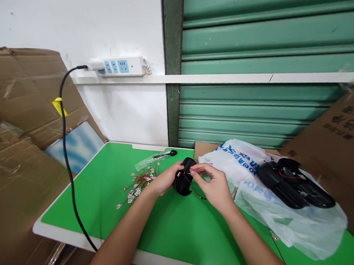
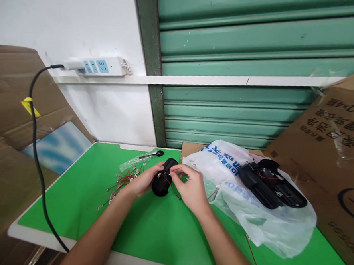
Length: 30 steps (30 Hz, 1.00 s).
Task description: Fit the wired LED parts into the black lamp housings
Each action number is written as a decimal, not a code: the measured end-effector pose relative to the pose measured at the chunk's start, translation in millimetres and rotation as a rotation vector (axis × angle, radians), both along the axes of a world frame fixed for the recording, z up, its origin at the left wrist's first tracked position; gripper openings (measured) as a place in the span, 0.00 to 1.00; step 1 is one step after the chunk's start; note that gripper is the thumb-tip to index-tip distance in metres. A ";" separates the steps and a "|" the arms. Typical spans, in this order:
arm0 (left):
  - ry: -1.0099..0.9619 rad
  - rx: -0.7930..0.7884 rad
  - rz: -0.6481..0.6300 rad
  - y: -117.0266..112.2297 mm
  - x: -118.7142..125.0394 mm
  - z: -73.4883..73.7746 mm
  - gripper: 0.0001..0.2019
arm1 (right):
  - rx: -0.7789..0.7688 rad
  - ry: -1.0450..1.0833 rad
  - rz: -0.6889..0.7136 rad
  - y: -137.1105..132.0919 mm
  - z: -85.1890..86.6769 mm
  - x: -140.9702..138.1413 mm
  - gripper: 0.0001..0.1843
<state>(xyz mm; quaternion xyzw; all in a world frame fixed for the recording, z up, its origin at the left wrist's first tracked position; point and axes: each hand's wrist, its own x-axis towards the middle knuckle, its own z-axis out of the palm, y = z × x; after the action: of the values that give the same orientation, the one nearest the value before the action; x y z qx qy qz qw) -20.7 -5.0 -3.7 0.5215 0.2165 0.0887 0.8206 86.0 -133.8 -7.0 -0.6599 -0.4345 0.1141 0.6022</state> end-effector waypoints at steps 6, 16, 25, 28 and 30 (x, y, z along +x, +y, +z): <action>0.012 -0.069 0.021 -1.5 -1.6 6.7 0.17 | 0.022 -0.152 -0.048 -1.4 -3.4 -1.6 0.07; 0.014 -0.105 0.032 -2.8 -1.8 10.7 0.16 | 0.029 -0.190 -0.038 -0.7 -7.4 -2.1 0.07; -0.032 0.041 -0.006 -0.6 -1.5 3.0 0.21 | 0.001 -0.345 -0.045 -1.8 -6.2 -1.1 0.07; -0.034 0.133 -0.026 -0.7 -2.2 0.4 0.22 | -0.010 -0.349 -0.058 -1.5 -9.0 -3.1 0.12; -0.034 0.221 -0.002 -1.5 -2.1 -1.5 0.22 | -0.004 -0.400 -0.066 -1.0 -10.5 -4.7 0.13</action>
<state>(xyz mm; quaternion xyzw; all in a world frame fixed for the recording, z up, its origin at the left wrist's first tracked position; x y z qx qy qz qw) -22.8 -6.5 -5.2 0.6074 0.1911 0.1202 0.7616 81.3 -134.8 -17.4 -0.6844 -0.5234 -0.0381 0.5063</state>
